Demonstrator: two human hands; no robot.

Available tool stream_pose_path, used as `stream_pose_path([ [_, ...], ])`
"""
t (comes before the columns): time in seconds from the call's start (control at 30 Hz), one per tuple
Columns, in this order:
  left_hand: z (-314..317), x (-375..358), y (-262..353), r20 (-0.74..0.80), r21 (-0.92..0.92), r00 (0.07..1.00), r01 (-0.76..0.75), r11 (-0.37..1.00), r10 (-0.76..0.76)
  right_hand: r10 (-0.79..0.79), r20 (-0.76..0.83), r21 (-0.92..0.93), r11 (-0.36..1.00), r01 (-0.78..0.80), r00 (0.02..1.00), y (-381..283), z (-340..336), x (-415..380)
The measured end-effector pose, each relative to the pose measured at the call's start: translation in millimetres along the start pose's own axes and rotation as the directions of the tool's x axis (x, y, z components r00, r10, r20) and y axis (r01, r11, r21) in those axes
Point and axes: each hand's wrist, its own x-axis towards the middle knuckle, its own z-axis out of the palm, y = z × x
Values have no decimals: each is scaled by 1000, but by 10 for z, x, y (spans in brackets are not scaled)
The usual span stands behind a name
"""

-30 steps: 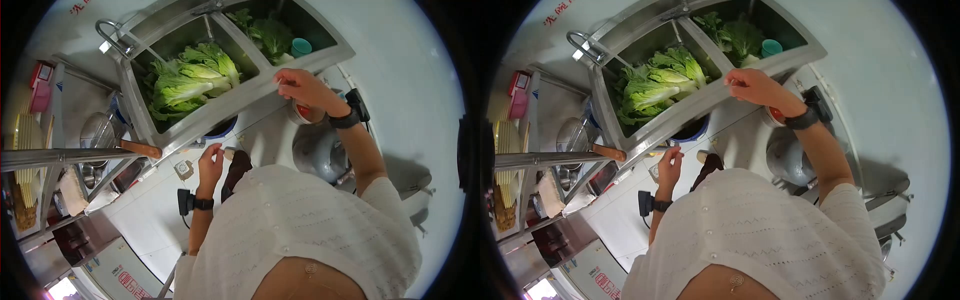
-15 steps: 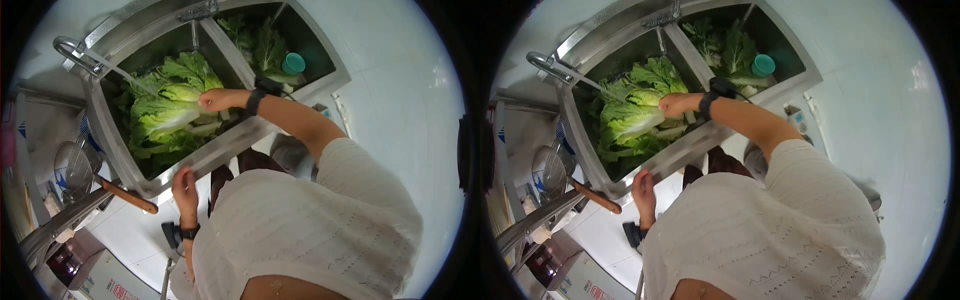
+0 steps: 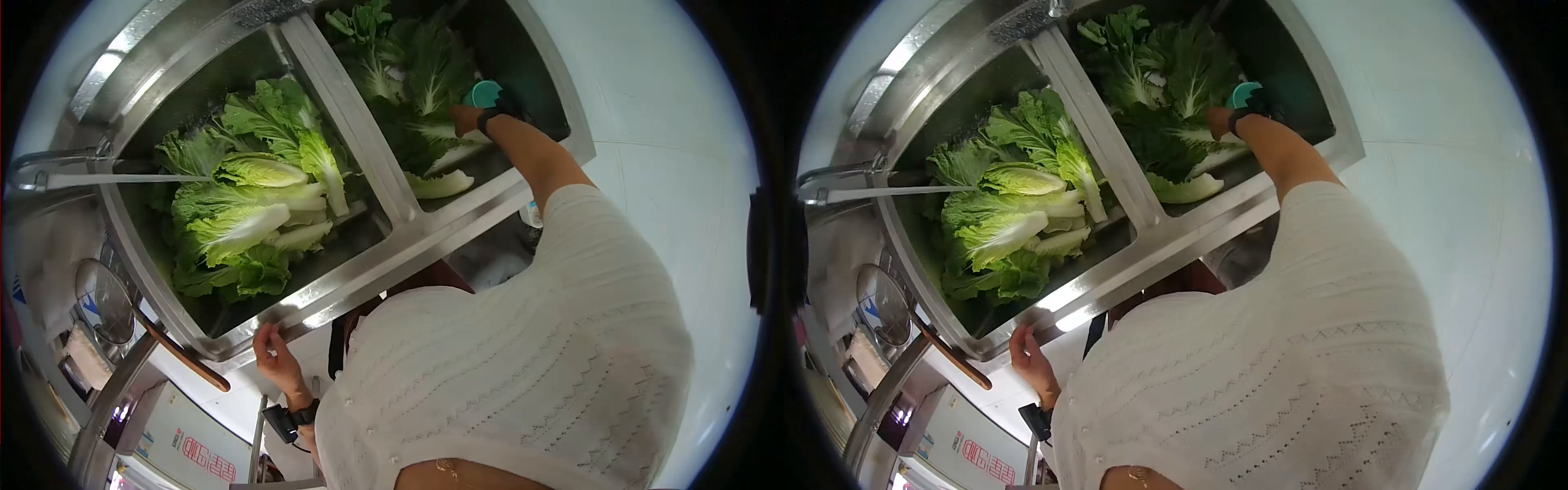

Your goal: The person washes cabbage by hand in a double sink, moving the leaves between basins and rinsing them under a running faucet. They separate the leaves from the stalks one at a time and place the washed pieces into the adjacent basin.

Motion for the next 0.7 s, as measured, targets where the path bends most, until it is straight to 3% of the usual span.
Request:
stream_pose_path([
  [0.13,70,6,-12,-68,-34,994,81,996,-84,55,142,53,997,-63,988,-116,292,427],
  [0.23,110,15,-13,-102,-21,985,140,990,-141,64,251,-68,997,-49,966,-160,120,344],
  [0.3,127,10,-8,-124,-45,981,148,988,-152,-63,280,384,922,-51,958,-152,-268,-24],
  [0.33,156,15,-14,-148,-76,975,158,985,-168,-56,269,382,923,-54,961,56,-279,-23],
  [0.37,182,17,-25,-146,-85,976,147,985,-158,-141,-82,340,927,160,987,364,-262,-43],
  [0.4,189,14,-35,-153,-107,974,149,983,-164,-234,-413,225,910,347,880,537,-268,-63],
  [0.43,176,22,-22,-163,-126,972,150,981,-169,-230,-423,224,911,347,876,505,-450,-172],
  [0.47,182,32,23,-155,-108,973,152,982,-168,-36,-329,762,580,288,943,388,-800,-372],
  [0.5,199,45,9,-161,-114,974,144,983,-161,56,-133,991,14,133,990,312,-1033,-454],
  [0.53,222,45,-36,-184,-121,972,125,985,-146,58,-142,990,15,141,988,328,-1041,-328],
  [0.6,259,61,-26,-202,-92,972,101,991,-118,-190,-459,836,239,495,868,387,-824,177],
  [0.63,269,72,-25,-210,-87,971,101,991,-117,-163,-499,750,410,518,851,341,-647,480],
  [0.67,263,71,-29,-208,-64,971,104,993,-115,-181,-384,738,530,418,906,151,-527,774],
  [0.7,256,64,-37,-204,-39,972,110,993,-116,180,-51,998,53,42,982,-460,-865,402],
])
